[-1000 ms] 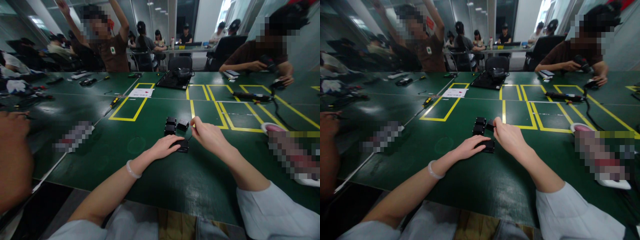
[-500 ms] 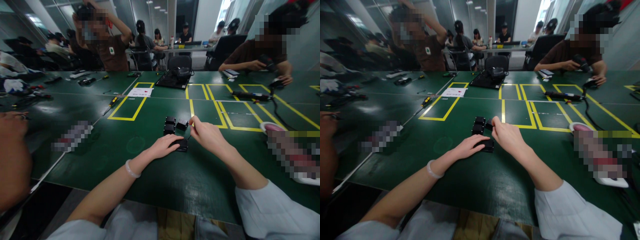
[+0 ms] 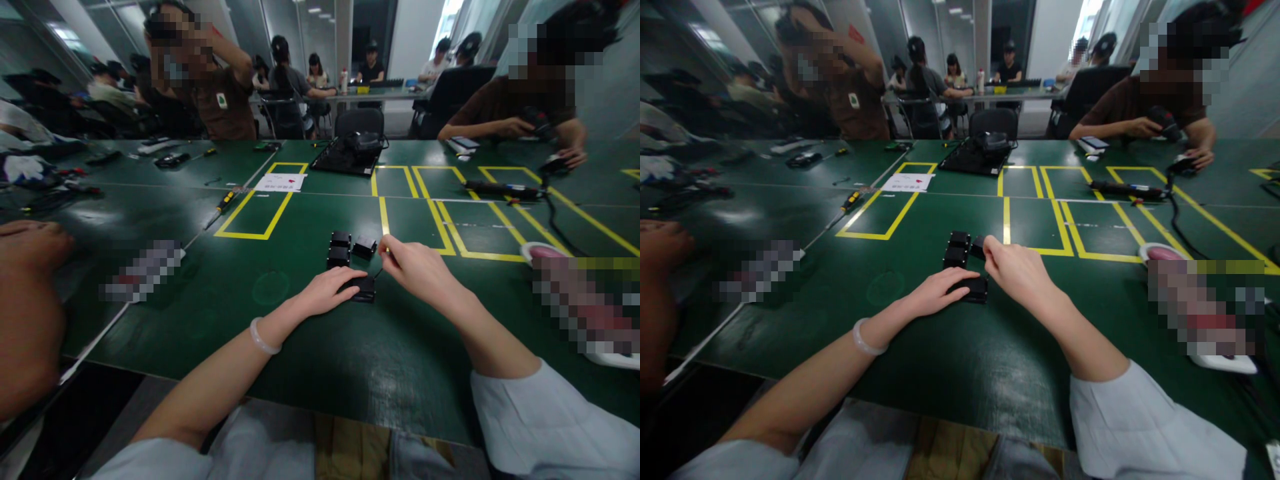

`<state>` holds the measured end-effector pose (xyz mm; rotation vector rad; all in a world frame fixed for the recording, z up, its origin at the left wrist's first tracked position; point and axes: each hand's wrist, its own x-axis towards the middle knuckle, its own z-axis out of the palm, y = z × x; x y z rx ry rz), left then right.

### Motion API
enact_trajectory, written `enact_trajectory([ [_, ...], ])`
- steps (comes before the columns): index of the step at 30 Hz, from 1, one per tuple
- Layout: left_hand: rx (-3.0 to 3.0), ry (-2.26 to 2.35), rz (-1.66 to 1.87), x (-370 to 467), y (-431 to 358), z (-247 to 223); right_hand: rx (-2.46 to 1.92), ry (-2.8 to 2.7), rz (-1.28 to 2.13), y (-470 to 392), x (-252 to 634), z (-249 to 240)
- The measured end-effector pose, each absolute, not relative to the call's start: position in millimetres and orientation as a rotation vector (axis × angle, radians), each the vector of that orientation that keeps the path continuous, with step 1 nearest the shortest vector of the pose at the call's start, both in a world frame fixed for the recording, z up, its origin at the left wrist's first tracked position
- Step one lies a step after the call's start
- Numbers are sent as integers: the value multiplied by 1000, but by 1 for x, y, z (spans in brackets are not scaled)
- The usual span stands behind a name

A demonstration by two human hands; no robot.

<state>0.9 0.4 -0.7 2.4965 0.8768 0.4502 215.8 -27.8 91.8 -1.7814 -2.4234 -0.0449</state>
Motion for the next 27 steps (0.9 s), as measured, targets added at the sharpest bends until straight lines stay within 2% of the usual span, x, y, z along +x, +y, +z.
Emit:
enact_trajectory([
  [22,2496,880,453,1,0,0,-1796,-2470,-96,-29,213,92],
  [27,2496,875,457,1,1,-1,-1739,-2436,-17,-29,214,92],
])
